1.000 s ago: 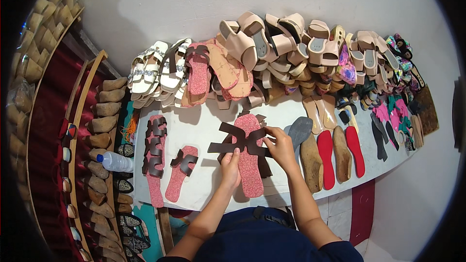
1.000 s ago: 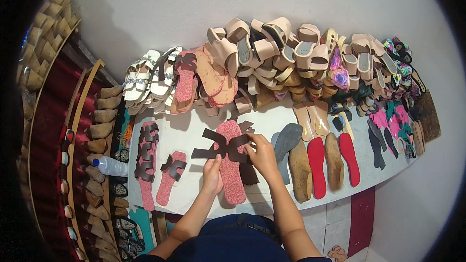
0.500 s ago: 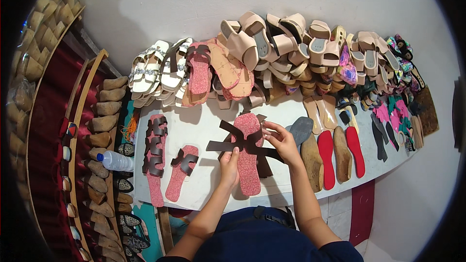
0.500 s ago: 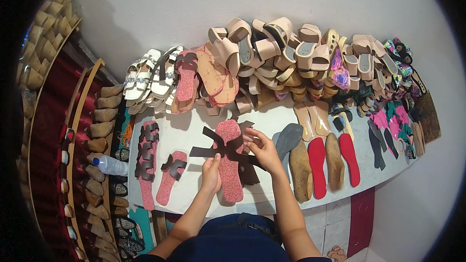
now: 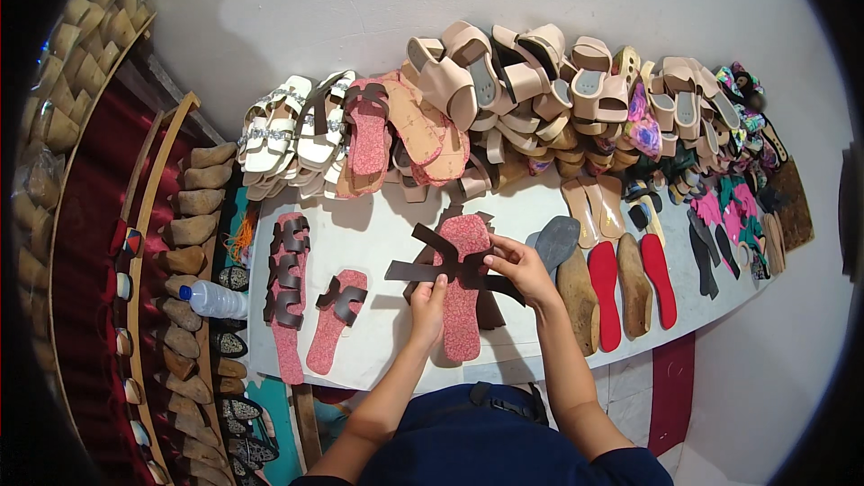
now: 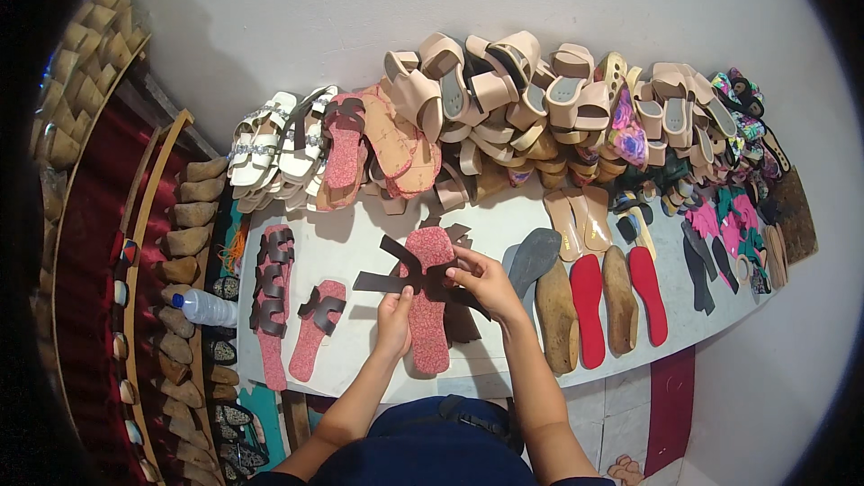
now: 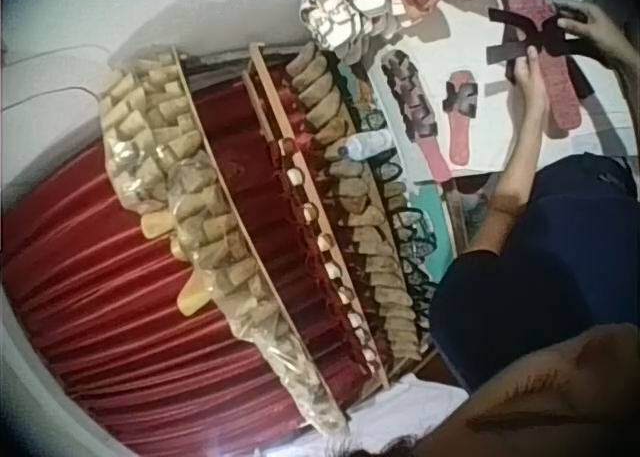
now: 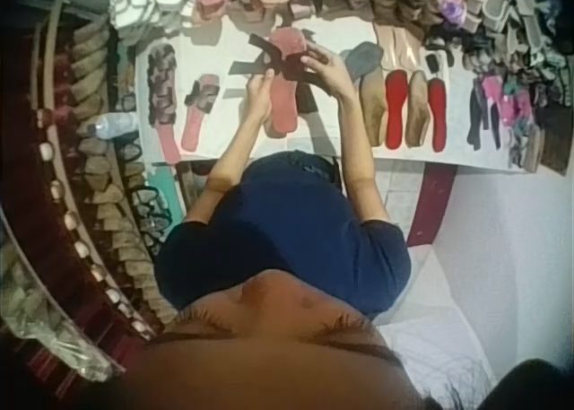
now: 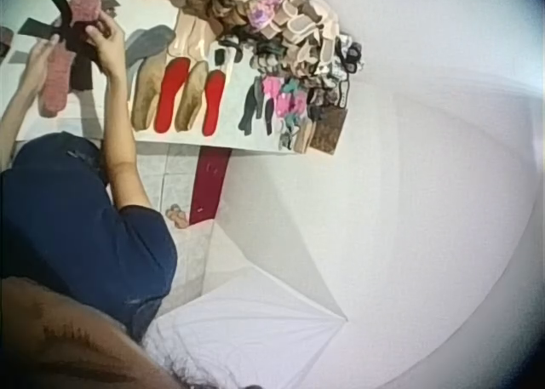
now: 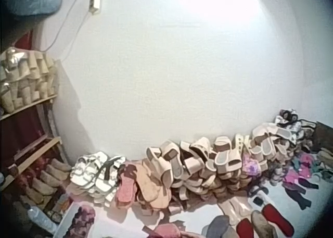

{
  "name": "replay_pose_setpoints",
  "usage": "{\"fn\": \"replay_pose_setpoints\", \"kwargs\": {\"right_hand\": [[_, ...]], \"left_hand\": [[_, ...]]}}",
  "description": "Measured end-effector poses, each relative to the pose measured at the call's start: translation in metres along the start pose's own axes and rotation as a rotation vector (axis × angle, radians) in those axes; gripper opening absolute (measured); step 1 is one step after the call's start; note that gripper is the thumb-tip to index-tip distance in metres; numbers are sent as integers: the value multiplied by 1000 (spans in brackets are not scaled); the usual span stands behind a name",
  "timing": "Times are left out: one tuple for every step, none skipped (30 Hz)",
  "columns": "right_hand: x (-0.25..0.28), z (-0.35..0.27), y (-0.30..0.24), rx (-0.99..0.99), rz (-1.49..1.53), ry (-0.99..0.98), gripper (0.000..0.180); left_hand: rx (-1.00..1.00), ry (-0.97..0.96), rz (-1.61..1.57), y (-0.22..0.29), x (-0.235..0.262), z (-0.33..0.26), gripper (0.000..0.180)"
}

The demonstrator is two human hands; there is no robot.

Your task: Assembling sandal uppers onto patterned insoles at a manufacturing workbench.

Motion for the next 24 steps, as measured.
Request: {"fn": "replay_pose_setpoints", "kwargs": {"right_hand": [[1,0,0,-1,0,-1,40],[2,0,2,-26,-12,-1,38],[2,0,5,-51,-25,-2,37],[3,1,6,-51,-25,-2,37],[6,1,8,-50,-16,18,35],[9,1,10,-49,-8,38,33],[10,1,13,-49,-8,38,33],[11,1,15,-34,14,67,33],[13,1,16,-19,36,96,33],[12,1,17,-18,36,97,33],[12,0,17,-14,24,120,34],[14,0,17,-10,12,143,35],[12,-1,15,-10,12,140,35],[11,-2,14,-31,25,139,37],[10,-3,14,-51,38,137,39],[12,-3,14,-51,38,139,39],[12,-2,14,-58,28,98,40],[11,-2,14,-65,17,58,40],[12,-1,12,-65,18,57,40],[11,-2,8,-57,-13,46,41],[11,-2,6,-50,-44,36,41],[15,-2,8,-47,-45,36,41],[22,-2,6,57,-178,77,41],[27,-4,2,161,-312,119,41]], "left_hand": [[6,-12,-1,-2,1,0,18],[12,-25,-3,-4,2,0,19],[12,-24,-3,-6,4,0,19],[16,-28,10,-7,4,1,20],[19,-33,23,-9,4,1,20],[18,-33,22,-10,4,1,20],[2,-13,85,-9,5,1,17],[-14,6,147,-8,5,2,15],[-13,5,147,-7,4,2,15],[-21,4,121,-4,2,2,15],[-29,3,95,-2,1,1,15],[-28,2,95,-4,2,2,15],[-31,2,123,-4,3,1,15],[-35,1,150,-4,4,1,15],[-36,4,150,-3,6,2,15],[-13,-1,124,-2,5,1,15],[10,-6,98,-1,3,1,15],[10,-7,98,1,0,0,15],[19,-3,35,5,-3,-2,15],[28,1,-28,7,-4,-3,15],[28,1,-27,7,-4,-3,15],[11,6,-11,8,-3,-3,15],[-5,10,4,9,-2,-2,15],[-6,7,4,6,0,-1,15]]}}
Point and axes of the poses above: each hand's wrist, its own z-axis towards the middle knuckle, its own x-axis out of the back of the hand, y = z × x, the point moved 7 cm from there along z, towards the middle knuckle, and after that the axes turned 2 degrees about y, right-handed, at the moved point
